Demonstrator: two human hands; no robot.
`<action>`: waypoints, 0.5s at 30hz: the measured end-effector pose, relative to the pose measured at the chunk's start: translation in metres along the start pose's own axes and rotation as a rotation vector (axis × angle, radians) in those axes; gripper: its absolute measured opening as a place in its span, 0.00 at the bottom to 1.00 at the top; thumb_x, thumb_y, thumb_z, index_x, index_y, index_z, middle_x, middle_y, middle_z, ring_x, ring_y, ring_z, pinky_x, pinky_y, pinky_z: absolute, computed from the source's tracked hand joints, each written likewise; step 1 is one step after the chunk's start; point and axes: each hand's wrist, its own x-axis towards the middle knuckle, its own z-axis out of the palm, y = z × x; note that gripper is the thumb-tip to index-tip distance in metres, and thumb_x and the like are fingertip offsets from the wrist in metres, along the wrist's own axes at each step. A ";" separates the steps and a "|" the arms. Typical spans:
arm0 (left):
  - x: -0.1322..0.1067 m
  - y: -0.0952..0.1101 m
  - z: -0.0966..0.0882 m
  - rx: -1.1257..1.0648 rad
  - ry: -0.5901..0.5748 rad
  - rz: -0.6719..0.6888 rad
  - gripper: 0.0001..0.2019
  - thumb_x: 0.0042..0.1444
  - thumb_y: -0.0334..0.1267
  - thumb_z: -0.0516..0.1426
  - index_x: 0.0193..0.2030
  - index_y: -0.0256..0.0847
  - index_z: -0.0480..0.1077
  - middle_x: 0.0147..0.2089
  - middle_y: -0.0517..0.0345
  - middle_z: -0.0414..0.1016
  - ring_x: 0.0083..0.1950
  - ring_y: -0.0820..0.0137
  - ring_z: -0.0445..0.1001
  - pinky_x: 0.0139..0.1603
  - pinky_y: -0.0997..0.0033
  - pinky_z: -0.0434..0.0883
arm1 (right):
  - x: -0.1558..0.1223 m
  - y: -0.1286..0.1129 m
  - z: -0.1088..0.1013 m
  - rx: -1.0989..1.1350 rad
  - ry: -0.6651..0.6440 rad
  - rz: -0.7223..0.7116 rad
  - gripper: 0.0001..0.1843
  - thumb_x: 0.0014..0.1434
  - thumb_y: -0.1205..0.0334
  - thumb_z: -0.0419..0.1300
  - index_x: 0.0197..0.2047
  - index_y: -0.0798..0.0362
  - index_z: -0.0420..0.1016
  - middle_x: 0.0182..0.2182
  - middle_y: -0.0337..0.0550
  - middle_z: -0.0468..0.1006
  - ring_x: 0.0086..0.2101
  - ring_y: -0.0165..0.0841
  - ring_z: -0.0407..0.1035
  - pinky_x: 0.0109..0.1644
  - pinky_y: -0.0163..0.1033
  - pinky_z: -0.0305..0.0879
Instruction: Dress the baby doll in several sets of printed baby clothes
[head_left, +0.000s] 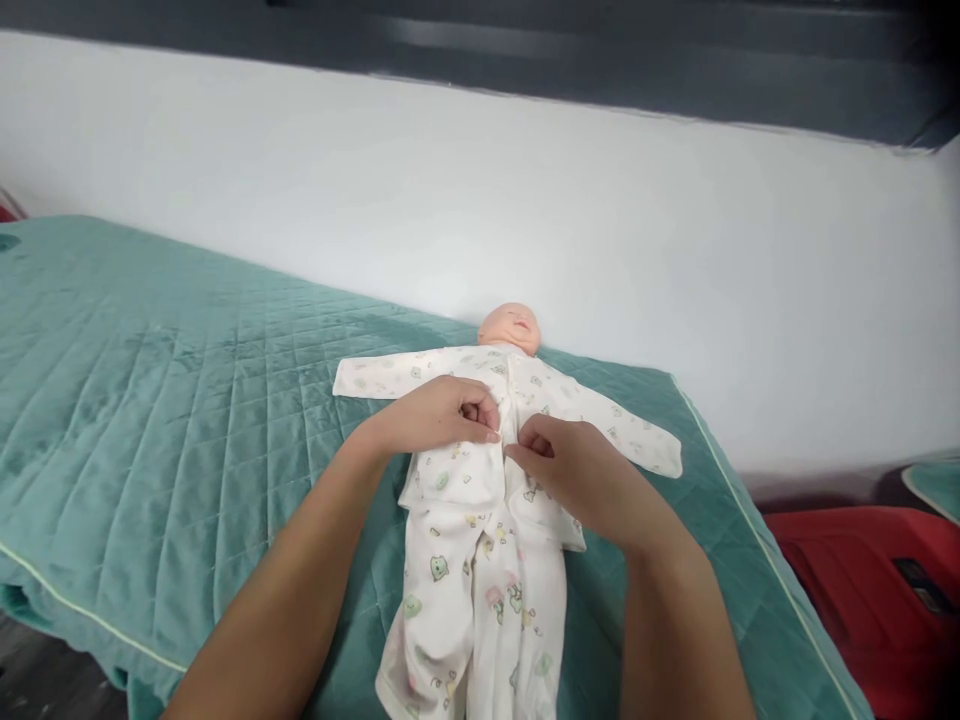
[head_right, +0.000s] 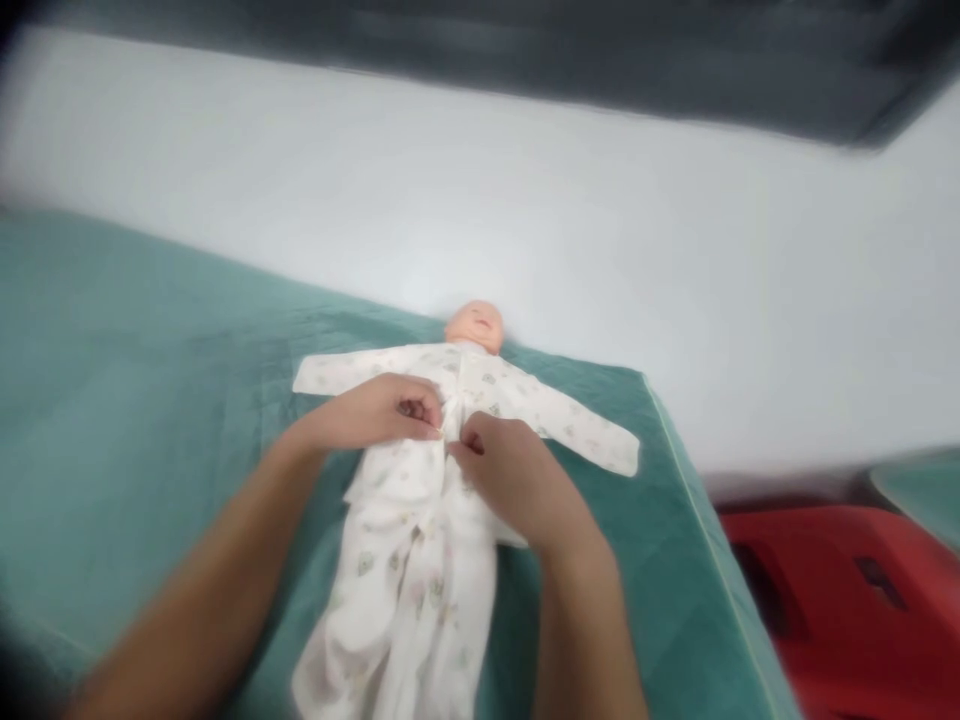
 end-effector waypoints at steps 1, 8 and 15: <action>0.000 0.001 0.000 -0.010 -0.006 -0.002 0.04 0.53 0.37 0.60 0.33 0.41 0.74 0.34 0.59 0.76 0.35 0.70 0.72 0.33 0.74 0.66 | 0.001 0.002 -0.001 0.056 -0.019 -0.014 0.14 0.58 0.53 0.58 0.24 0.50 0.66 0.21 0.36 0.69 0.22 0.28 0.57 0.23 0.35 0.49; 0.000 0.008 0.005 -0.125 -0.058 -0.009 0.04 0.55 0.38 0.59 0.34 0.40 0.74 0.29 0.61 0.74 0.30 0.73 0.71 0.29 0.76 0.63 | 0.006 0.022 0.002 0.544 -0.132 -0.059 0.14 0.59 0.50 0.60 0.29 0.52 0.70 0.21 0.35 0.69 0.25 0.29 0.63 0.30 0.35 0.59; 0.001 0.008 0.008 -0.306 -0.076 -0.040 0.06 0.56 0.39 0.61 0.37 0.39 0.76 0.30 0.58 0.77 0.32 0.72 0.77 0.29 0.77 0.66 | 0.006 0.030 0.019 0.764 -0.089 -0.057 0.12 0.55 0.54 0.67 0.34 0.52 0.70 0.22 0.34 0.71 0.23 0.27 0.64 0.28 0.33 0.59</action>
